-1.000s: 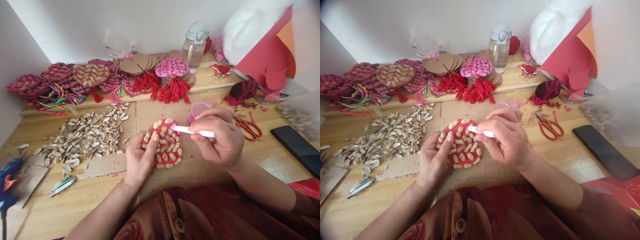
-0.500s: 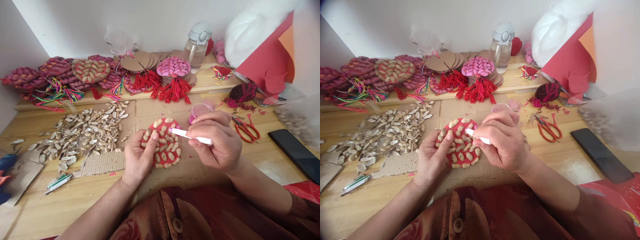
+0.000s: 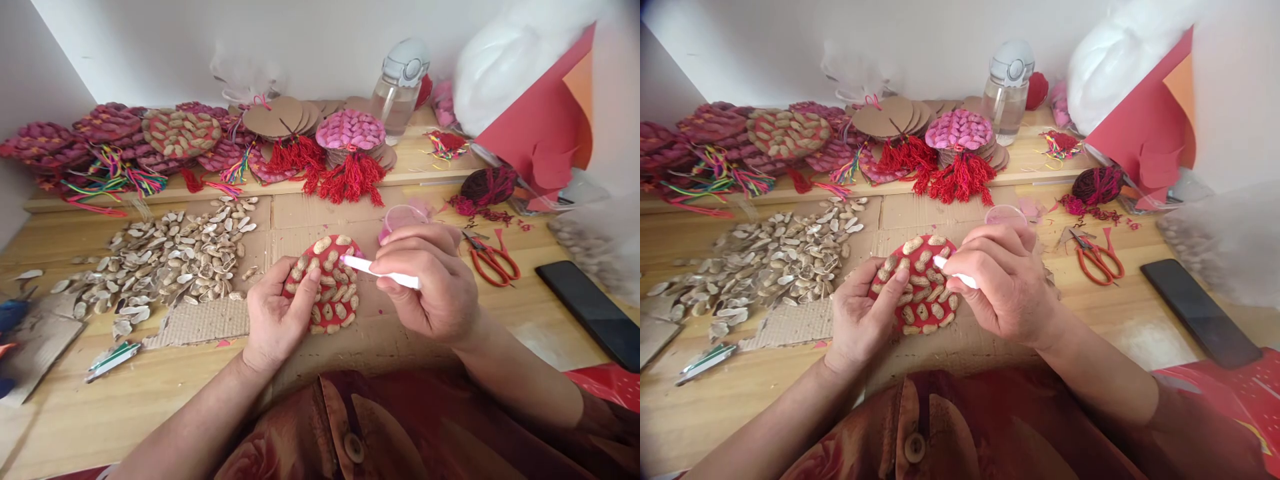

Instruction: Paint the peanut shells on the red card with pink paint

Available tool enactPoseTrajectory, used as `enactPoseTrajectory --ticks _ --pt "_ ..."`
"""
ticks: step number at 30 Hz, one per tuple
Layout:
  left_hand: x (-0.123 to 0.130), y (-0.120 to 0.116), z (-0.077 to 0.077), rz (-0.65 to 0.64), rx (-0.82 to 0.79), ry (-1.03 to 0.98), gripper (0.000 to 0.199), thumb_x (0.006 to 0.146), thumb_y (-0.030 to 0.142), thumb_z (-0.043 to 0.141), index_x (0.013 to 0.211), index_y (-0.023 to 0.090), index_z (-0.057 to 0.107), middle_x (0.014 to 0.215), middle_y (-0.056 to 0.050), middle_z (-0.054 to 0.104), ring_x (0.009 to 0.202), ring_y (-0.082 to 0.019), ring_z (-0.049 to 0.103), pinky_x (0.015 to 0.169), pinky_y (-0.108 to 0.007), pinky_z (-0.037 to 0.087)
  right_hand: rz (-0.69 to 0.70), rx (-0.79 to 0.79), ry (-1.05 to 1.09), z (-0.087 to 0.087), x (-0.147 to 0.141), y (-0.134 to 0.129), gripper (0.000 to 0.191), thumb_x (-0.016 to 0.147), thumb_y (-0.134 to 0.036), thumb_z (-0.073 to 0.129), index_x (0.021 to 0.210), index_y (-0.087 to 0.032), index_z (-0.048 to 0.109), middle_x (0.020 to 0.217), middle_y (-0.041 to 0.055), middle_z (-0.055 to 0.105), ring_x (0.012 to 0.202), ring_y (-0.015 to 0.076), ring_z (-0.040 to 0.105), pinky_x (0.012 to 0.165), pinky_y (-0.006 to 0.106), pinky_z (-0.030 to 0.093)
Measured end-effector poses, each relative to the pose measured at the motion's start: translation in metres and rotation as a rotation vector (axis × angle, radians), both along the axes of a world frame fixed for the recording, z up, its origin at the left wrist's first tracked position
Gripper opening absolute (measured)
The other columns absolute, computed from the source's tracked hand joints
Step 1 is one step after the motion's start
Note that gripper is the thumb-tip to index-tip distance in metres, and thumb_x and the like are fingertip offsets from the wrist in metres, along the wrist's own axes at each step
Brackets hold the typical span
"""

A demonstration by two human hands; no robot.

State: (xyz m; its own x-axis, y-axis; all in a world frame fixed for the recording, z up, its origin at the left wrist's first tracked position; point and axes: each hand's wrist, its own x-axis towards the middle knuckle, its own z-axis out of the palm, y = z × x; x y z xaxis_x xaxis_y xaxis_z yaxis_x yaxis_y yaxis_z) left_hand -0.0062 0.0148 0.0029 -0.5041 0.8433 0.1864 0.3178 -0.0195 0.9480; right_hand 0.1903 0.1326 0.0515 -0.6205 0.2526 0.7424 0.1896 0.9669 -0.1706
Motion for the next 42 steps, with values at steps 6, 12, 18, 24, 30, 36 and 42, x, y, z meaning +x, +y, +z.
enactPoseTrajectory --ticks 6,12,18,24,30,36,42 --pt "-0.001 0.000 0.001 -0.005 0.006 0.046 0.019 0.098 0.036 0.072 0.087 0.021 0.072 0.072 0.001 0.065 0.066 -0.016 0.055 0.065 -0.028 0.045 0.000 0.007 -0.017 0.003 0.001 -0.004 0.004 0.104 -0.029 0.060 0.105 -0.026 0.063 0.091 -0.0008 0.078 0.099 0.0216 0.071 0.096 0.045 0.046" --pt "-0.001 -0.001 0.001 -0.013 0.006 0.053 0.021 0.099 0.039 0.071 0.088 0.021 0.072 0.073 0.001 0.064 0.066 -0.016 0.054 0.065 -0.028 0.045 -0.025 0.049 -0.015 0.004 0.001 -0.006 0.002 0.102 -0.025 0.062 0.104 -0.025 0.063 0.090 0.0000 0.078 0.099 0.0219 0.070 0.096 0.044 0.045" --pt "-0.001 -0.001 0.000 -0.002 -0.008 0.034 0.022 0.100 0.039 0.071 0.087 0.021 0.071 0.071 0.001 0.064 0.066 -0.016 0.054 0.065 -0.028 0.045 0.016 -0.025 -0.053 0.004 0.002 -0.007 0.005 0.105 -0.030 0.058 0.104 -0.027 0.063 0.089 -0.0019 0.078 0.099 0.0214 0.071 0.096 0.044 0.044" --pt "-0.001 0.001 0.000 0.015 -0.023 -0.051 0.023 0.098 0.040 0.072 0.086 0.021 0.071 0.070 0.001 0.064 0.064 -0.015 0.054 0.062 -0.027 0.045 -0.021 -0.052 0.065 0.001 0.002 0.004 0.006 0.099 -0.026 0.066 0.105 -0.027 0.066 0.087 0.0005 0.075 0.094 0.0234 0.070 0.092 0.045 0.051" --pt "-0.001 0.002 -0.001 0.015 -0.035 -0.061 0.023 0.097 0.039 0.072 0.083 0.021 0.070 0.068 0.002 0.062 0.062 -0.015 0.051 0.060 -0.026 0.043 0.057 -0.282 0.183 -0.006 0.000 0.011 0.009 0.097 -0.022 0.068 0.105 -0.025 0.069 0.088 0.0035 0.072 0.090 0.0234 0.067 0.086 0.044 0.056" --pt "-0.002 0.003 -0.004 0.025 -0.062 -0.117 0.023 0.096 0.042 0.073 0.087 0.021 0.072 0.071 0.000 0.065 0.066 -0.016 0.054 0.062 -0.026 0.046 -0.036 -0.342 0.222 -0.013 0.001 0.019 0.006 0.097 -0.022 0.067 0.102 -0.025 0.070 0.087 0.0029 0.071 0.087 0.0223 0.068 0.087 0.045 0.054" --pt "-0.005 0.005 -0.010 0.029 -0.073 -0.304 0.029 0.092 0.049 0.078 0.087 0.021 0.073 0.075 -0.001 0.068 0.069 -0.016 0.059 0.063 -0.025 0.050 0.012 -0.405 0.223 -0.017 0.001 0.022 0.005 0.098 -0.024 0.066 0.102 -0.023 0.069 0.090 0.0037 0.071 0.090 0.0223 0.068 0.087 0.044 0.054"
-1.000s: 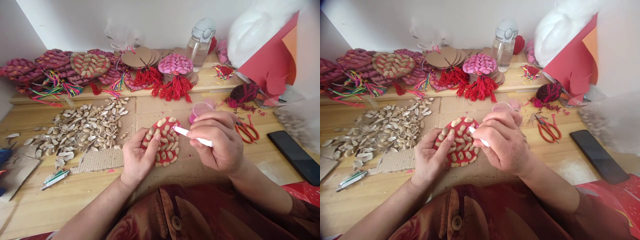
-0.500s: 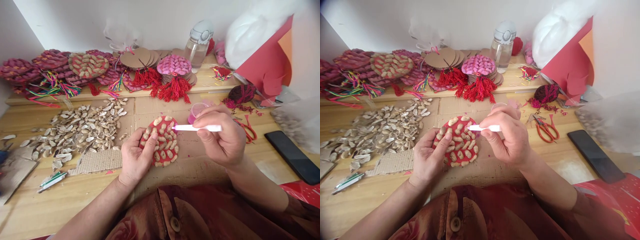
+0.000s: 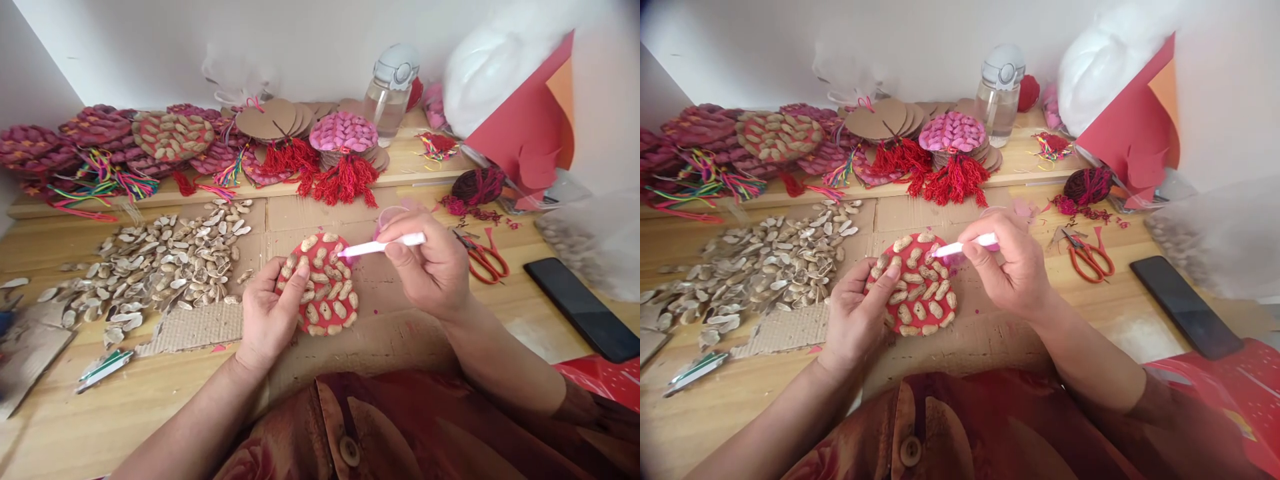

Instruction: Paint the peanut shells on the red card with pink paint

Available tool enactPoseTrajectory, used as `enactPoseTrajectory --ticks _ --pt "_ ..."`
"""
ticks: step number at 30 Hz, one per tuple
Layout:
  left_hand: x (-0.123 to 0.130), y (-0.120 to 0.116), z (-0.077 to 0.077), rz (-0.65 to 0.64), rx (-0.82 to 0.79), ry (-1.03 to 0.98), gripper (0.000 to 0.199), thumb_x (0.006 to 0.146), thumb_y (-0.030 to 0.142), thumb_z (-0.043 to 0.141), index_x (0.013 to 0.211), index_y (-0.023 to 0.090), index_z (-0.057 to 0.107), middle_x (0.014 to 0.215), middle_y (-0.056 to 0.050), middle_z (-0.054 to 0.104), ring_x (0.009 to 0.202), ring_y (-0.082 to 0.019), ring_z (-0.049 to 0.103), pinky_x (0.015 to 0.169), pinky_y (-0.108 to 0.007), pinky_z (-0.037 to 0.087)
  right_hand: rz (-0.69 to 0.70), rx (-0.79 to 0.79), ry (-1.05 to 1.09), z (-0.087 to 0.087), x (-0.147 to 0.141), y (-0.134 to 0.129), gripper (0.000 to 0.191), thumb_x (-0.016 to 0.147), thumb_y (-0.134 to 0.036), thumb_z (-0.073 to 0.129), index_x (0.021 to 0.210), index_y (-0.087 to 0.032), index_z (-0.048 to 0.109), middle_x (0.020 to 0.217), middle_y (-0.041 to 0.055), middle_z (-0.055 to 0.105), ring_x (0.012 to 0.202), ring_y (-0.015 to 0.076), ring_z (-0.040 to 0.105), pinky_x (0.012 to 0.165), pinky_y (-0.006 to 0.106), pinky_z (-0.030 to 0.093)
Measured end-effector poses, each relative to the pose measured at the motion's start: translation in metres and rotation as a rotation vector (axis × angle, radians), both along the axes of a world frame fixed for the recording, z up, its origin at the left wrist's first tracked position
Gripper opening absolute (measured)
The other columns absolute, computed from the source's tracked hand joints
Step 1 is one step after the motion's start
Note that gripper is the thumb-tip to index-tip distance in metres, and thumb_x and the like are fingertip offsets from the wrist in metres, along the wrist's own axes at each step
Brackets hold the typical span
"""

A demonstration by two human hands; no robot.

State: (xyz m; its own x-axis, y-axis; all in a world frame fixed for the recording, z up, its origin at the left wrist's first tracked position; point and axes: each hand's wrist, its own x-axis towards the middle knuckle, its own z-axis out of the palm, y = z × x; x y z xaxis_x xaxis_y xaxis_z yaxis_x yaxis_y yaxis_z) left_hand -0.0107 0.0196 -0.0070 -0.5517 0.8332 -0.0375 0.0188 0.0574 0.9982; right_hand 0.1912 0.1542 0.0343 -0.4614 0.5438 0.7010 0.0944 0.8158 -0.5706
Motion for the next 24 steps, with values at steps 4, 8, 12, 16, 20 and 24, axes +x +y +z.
enactPoseTrajectory --ticks 4,8,12,16,20,24 --pt "0.000 0.002 -0.001 -0.008 0.003 -0.190 0.033 0.087 0.053 0.083 0.087 0.021 0.072 0.074 -0.001 0.069 0.068 -0.018 0.064 0.064 -0.027 0.053 -0.069 0.035 0.004 -0.001 0.001 0.001 0.007 0.099 -0.023 0.064 0.104 -0.025 0.069 0.091 0.0037 0.071 0.094 0.0239 0.069 0.094 0.048 0.054" --pt "0.000 0.005 0.000 -0.018 -0.005 -0.288 0.036 0.083 0.054 0.086 0.086 0.020 0.072 0.070 0.000 0.068 0.061 -0.016 0.063 0.060 -0.026 0.052 -0.080 0.255 -0.084 0.004 -0.001 -0.005 0.008 0.097 -0.022 0.067 0.105 -0.024 0.068 0.089 0.0032 0.074 0.096 0.0243 0.069 0.094 0.046 0.052" --pt "0.000 0.006 0.000 -0.009 -0.006 -0.278 0.036 0.082 0.053 0.086 0.085 0.020 0.072 0.069 0.000 0.069 0.061 -0.017 0.064 0.059 -0.027 0.053 -0.012 0.364 -0.165 0.008 -0.003 -0.014 0.002 0.099 -0.022 0.066 0.100 -0.022 0.067 0.090 0.0022 0.076 0.096 0.0220 0.069 0.094 0.044 0.051" --pt "-0.001 0.005 -0.001 -0.007 -0.007 -0.232 0.036 0.084 0.054 0.084 0.085 0.021 0.071 0.070 0.000 0.069 0.062 -0.017 0.065 0.059 -0.027 0.053 -0.064 0.393 -0.133 0.007 -0.003 -0.012 0.003 0.099 -0.022 0.067 0.101 -0.020 0.067 0.089 0.0027 0.076 0.097 0.0218 0.070 0.092 0.043 0.051" --pt "-0.001 0.004 -0.002 -0.002 -0.011 -0.176 0.035 0.085 0.054 0.083 0.086 0.021 0.071 0.072 0.000 0.069 0.065 -0.017 0.065 0.060 -0.027 0.053 0.005 0.330 -0.137 0.007 -0.003 -0.009 0.007 0.098 -0.024 0.068 0.104 -0.020 0.068 0.090 0.0026 0.075 0.096 0.0218 0.070 0.092 0.044 0.052" --pt "-0.003 0.003 -0.004 -0.017 -0.012 -0.170 0.035 0.088 0.055 0.081 0.089 0.021 0.072 0.074 -0.001 0.069 0.065 -0.017 0.064 0.062 -0.027 0.053 -0.072 0.225 -0.055 0.012 0.007 -0.003 0.007 0.099 -0.025 0.066 0.104 -0.023 0.069 0.091 0.0029 0.075 0.095 0.0212 0.070 0.087 0.042 0.054"
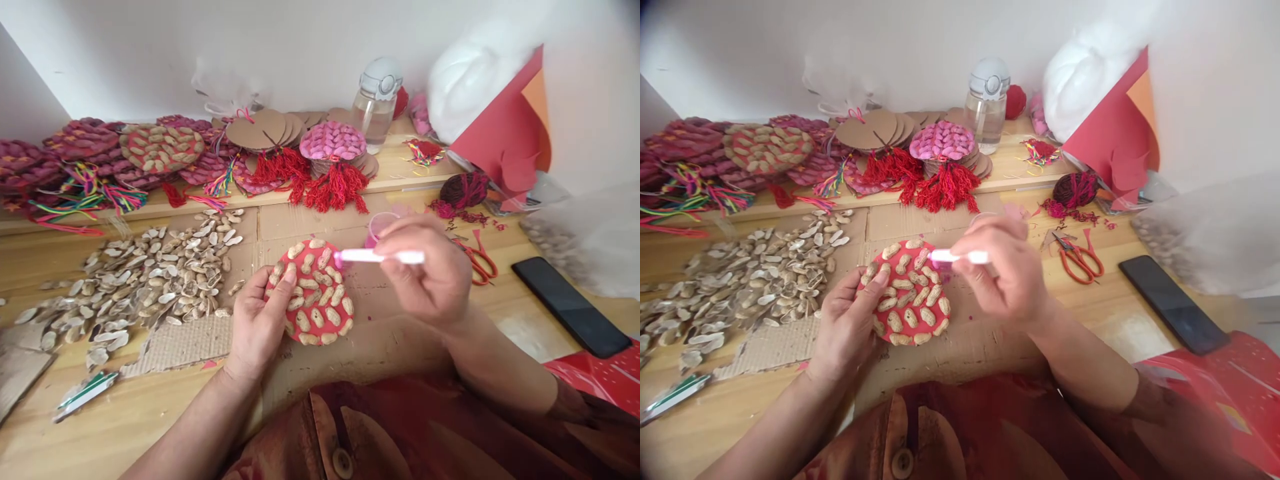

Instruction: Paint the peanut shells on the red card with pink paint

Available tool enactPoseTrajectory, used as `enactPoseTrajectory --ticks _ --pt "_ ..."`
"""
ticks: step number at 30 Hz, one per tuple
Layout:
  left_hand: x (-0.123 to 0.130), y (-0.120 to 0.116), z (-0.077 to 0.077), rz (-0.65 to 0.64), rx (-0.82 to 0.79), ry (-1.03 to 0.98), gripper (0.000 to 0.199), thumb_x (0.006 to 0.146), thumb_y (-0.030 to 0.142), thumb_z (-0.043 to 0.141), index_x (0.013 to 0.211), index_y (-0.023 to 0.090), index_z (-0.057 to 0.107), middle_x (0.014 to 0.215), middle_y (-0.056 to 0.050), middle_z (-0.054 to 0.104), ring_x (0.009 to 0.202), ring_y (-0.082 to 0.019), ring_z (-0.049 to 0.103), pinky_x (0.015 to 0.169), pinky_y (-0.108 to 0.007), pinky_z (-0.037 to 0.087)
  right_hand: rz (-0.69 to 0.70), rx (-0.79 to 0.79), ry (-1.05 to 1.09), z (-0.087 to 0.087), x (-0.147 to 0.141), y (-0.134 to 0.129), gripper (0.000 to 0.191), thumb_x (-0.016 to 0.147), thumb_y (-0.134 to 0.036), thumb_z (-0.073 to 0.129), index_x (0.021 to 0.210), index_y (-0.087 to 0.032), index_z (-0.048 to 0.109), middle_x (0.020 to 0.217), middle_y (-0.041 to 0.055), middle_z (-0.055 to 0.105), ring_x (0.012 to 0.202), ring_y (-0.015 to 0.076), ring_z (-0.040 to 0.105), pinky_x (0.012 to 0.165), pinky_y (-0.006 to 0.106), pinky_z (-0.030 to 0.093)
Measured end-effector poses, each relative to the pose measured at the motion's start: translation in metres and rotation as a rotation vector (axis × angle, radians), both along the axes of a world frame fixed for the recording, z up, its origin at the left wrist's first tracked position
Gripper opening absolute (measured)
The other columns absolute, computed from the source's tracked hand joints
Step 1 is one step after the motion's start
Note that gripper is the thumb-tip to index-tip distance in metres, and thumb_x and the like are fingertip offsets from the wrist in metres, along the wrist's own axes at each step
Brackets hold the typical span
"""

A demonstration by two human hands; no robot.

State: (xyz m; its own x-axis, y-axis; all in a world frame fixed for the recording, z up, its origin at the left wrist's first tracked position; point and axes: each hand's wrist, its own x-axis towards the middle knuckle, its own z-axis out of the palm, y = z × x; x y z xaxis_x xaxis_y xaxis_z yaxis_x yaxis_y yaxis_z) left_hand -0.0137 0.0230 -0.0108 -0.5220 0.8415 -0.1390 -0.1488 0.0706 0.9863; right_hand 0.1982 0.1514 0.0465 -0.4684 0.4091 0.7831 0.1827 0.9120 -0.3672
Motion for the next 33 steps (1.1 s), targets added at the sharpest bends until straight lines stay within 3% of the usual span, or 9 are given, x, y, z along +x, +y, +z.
enactPoseTrajectory --ticks 4,6,9,14,23,28,33 --pt "-0.001 -0.001 -0.001 -0.033 -0.024 0.011 0.037 0.088 0.056 0.081 0.092 0.020 0.074 0.073 -0.001 0.069 0.064 -0.017 0.062 0.059 -0.027 0.051 -0.515 0.058 0.013 0.004 0.018 0.021 0.011 0.099 -0.032 0.065 0.094 -0.024 0.070 0.088 0.0055 0.076 0.088 0.0243 0.067 0.083 0.044 0.050" --pt "-0.002 -0.002 -0.001 -0.041 -0.036 0.031 0.039 0.087 0.058 0.081 0.093 0.020 0.075 0.073 -0.001 0.069 0.064 -0.018 0.062 0.059 -0.027 0.051 -0.633 0.036 -0.100 0.003 0.023 0.030 0.016 0.097 -0.038 0.067 0.089 -0.024 0.072 0.081 0.0052 0.075 0.088 0.0266 0.067 0.083 0.045 0.049" --pt "-0.002 -0.002 0.000 -0.050 -0.046 0.056 0.040 0.088 0.059 0.080 0.095 0.020 0.074 0.074 -0.001 0.069 0.066 -0.018 0.063 0.059 -0.027 0.051 -0.694 -0.046 -0.233 -0.004 0.022 0.036 0.016 0.092 -0.039 0.070 0.086 -0.024 0.074 0.077 0.0046 0.075 0.088 0.0276 0.065 0.085 0.045 0.046" --pt "-0.001 -0.003 0.005 -0.057 -0.064 0.087 0.042 0.087 0.061 0.080 0.095 0.020 0.074 0.076 -0.001 0.070 0.069 -0.019 0.064 0.062 -0.028 0.053 -0.674 -0.140 -0.382 -0.010 0.015 0.035 0.018 0.090 -0.038 0.071 0.081 -0.024 0.075 0.080 0.0051 0.078 0.085 0.0270 0.059 0.081 0.041 0.040" --pt "0.004 -0.008 0.007 -0.079 -0.071 0.183 0.036 0.096 0.057 0.073 0.096 0.021 0.074 0.083 -0.002 0.072 0.073 -0.017 0.063 0.067 -0.025 0.052 -0.668 -0.087 -0.413 -0.004 0.018 0.031 0.023 0.090 -0.043 0.070 0.080 -0.023 0.077 0.077 0.0059 0.075 0.084 0.0262 0.058 0.081 0.041 0.038" --pt "0.004 -0.008 0.007 -0.057 -0.041 0.178 0.033 0.096 0.054 0.074 0.094 0.022 0.073 0.081 -0.001 0.071 0.074 -0.017 0.061 0.068 -0.025 0.052 -0.625 -0.001 -0.126 0.000 0.022 0.032 0.015 0.092 -0.038 0.072 0.088 -0.023 0.076 0.076 0.0027 0.074 0.077 0.0224 0.062 0.077 0.039 0.041" --pt "0.006 -0.009 0.006 -0.064 -0.053 0.164 0.035 0.094 0.057 0.075 0.095 0.022 0.074 0.082 -0.002 0.072 0.074 -0.018 0.064 0.068 -0.026 0.053 -0.275 -0.228 0.196 0.012 0.014 0.015 0.015 0.102 -0.032 0.064 0.093 -0.022 0.071 0.076 -0.0004 0.069 0.069 0.0151 0.062 0.065 0.033 0.045"
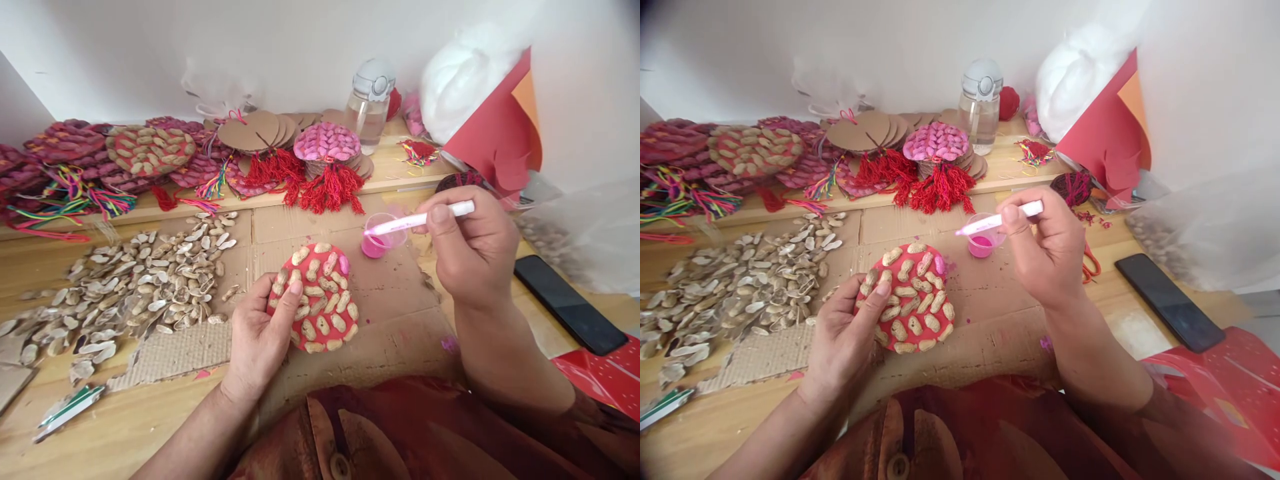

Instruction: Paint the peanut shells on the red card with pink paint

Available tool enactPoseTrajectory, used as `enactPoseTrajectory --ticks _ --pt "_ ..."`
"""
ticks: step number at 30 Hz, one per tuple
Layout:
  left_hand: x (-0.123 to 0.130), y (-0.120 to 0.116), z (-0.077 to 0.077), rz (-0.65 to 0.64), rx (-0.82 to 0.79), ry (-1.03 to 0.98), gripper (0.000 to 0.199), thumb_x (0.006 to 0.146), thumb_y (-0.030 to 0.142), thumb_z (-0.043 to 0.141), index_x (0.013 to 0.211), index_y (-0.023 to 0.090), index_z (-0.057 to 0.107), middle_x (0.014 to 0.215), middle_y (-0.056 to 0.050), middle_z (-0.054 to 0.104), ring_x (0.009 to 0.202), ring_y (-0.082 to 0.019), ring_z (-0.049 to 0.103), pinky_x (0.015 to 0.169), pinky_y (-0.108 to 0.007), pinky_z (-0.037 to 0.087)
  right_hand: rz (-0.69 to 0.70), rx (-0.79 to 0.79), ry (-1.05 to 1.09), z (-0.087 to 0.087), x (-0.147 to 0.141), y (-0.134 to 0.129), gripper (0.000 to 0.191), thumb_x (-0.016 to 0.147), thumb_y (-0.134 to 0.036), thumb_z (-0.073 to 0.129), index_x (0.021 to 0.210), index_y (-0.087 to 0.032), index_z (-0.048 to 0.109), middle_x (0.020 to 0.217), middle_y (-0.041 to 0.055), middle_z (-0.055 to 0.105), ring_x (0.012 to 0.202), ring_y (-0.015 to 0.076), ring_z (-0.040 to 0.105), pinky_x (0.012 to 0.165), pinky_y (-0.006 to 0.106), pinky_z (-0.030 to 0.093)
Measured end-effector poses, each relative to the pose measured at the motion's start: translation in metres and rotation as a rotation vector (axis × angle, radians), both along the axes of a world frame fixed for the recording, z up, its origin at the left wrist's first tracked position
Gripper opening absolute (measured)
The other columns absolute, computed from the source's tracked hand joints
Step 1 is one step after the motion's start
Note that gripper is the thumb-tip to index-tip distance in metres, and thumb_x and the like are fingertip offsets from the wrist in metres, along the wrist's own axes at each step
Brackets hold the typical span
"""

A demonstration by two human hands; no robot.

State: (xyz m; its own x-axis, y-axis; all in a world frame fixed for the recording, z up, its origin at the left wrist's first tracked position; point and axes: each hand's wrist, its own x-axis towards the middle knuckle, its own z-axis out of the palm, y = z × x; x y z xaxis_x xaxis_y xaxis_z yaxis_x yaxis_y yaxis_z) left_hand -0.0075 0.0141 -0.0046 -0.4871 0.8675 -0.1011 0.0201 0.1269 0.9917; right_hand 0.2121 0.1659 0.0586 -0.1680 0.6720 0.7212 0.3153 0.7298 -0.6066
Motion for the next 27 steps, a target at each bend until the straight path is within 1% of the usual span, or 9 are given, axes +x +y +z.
enactPoseTrajectory --ticks 2,5,7,9,15,19,21,24,27 --pt "0.000 -0.001 0.000 -0.009 -0.005 0.030 0.034 0.095 0.056 0.074 0.096 0.022 0.074 0.083 -0.002 0.072 0.074 -0.018 0.063 0.068 -0.026 0.053 0.095 0.002 -0.023 0.002 -0.006 -0.011 0.011 0.101 -0.027 0.065 0.095 -0.023 0.072 0.078 -0.0010 0.071 0.067 0.0138 0.060 0.063 0.032 0.045" --pt "0.000 -0.001 0.000 -0.006 -0.006 0.072 0.033 0.096 0.055 0.073 0.097 0.021 0.075 0.084 -0.002 0.072 0.073 -0.017 0.062 0.068 -0.026 0.053 0.197 0.039 -0.090 0.001 -0.013 -0.023 0.006 0.100 -0.024 0.065 0.100 -0.023 0.072 0.087 0.0000 0.073 0.075 0.0149 0.063 0.071 0.035 0.048" --pt "-0.001 -0.001 0.001 0.002 -0.003 0.089 0.033 0.096 0.054 0.074 0.095 0.021 0.075 0.082 -0.002 0.072 0.072 -0.017 0.061 0.067 -0.026 0.052 0.261 0.049 -0.116 -0.001 -0.015 -0.026 0.006 0.100 -0.025 0.065 0.100 -0.024 0.071 0.088 0.0003 0.073 0.079 0.0165 0.064 0.077 0.038 0.049" --pt "-0.001 -0.001 0.001 0.005 0.005 0.092 0.032 0.096 0.053 0.074 0.093 0.021 0.074 0.081 -0.002 0.071 0.072 -0.017 0.060 0.067 -0.026 0.051 0.294 0.060 -0.128 -0.002 -0.016 -0.027 0.005 0.101 -0.026 0.065 0.100 -0.024 0.070 0.085 0.0004 0.071 0.079 0.0177 0.063 0.079 0.040 0.048" --pt "-0.002 -0.001 0.000 0.003 0.007 0.063 0.033 0.096 0.056 0.073 0.093 0.022 0.073 0.080 -0.001 0.070 0.073 -0.017 0.059 0.067 -0.026 0.051 0.315 0.077 -0.168 -0.005 -0.017 -0.025 0.004 0.101 -0.026 0.064 0.102 -0.027 0.068 0.087 0.0007 0.073 0.083 0.0196 0.065 0.083 0.042 0.051" --pt "-0.002 -0.001 0.000 -0.009 -0.002 0.066 0.034 0.096 0.056 0.072 0.093 0.022 0.072 0.081 -0.001 0.070 0.073 -0.017 0.060 0.067 -0.026 0.051 0.239 0.079 -0.169 -0.008 -0.017 -0.021 0.005 0.101 -0.029 0.064 0.100 -0.028 0.069 0.087 0.0014 0.075 0.084 0.0216 0.068 0.090 0.047 0.052" --pt "-0.002 -0.002 0.000 -0.011 0.002 0.067 0.033 0.097 0.055 0.072 0.092 0.022 0.072 0.079 -0.001 0.069 0.072 -0.017 0.059 0.066 -0.025 0.051 0.209 0.077 -0.154 -0.010 -0.016 -0.019 0.005 0.100 -0.029 0.065 0.100 -0.028 0.070 0.089 0.0022 0.077 0.086 0.0227 0.070 0.090 0.047 0.053" --pt "-0.002 -0.001 -0.001 0.001 0.012 0.077 0.032 0.096 0.054 0.073 0.090 0.022 0.072 0.077 0.000 0.067 0.070 -0.016 0.057 0.064 -0.025 0.050 0.194 0.090 -0.164 -0.010 -0.016 -0.020 0.005 0.100 -0.030 0.066 0.100 -0.028 0.070 0.090 0.0027 0.077 0.089 0.0238 0.071 0.089 0.046 0.054" --pt "-0.002 0.000 -0.001 0.004 0.014 0.072 0.031 0.096 0.054 0.073 0.091 0.023 0.072 0.078 -0.001 0.068 0.072 -0.017 0.059 0.065 -0.025 0.050 0.210 0.135 -0.186 -0.009 -0.018 -0.024 0.004 0.100 -0.030 0.065 0.100 -0.028 0.069 0.086 0.0018 0.074 0.087 0.0229 0.068 0.088 0.046 0.053"
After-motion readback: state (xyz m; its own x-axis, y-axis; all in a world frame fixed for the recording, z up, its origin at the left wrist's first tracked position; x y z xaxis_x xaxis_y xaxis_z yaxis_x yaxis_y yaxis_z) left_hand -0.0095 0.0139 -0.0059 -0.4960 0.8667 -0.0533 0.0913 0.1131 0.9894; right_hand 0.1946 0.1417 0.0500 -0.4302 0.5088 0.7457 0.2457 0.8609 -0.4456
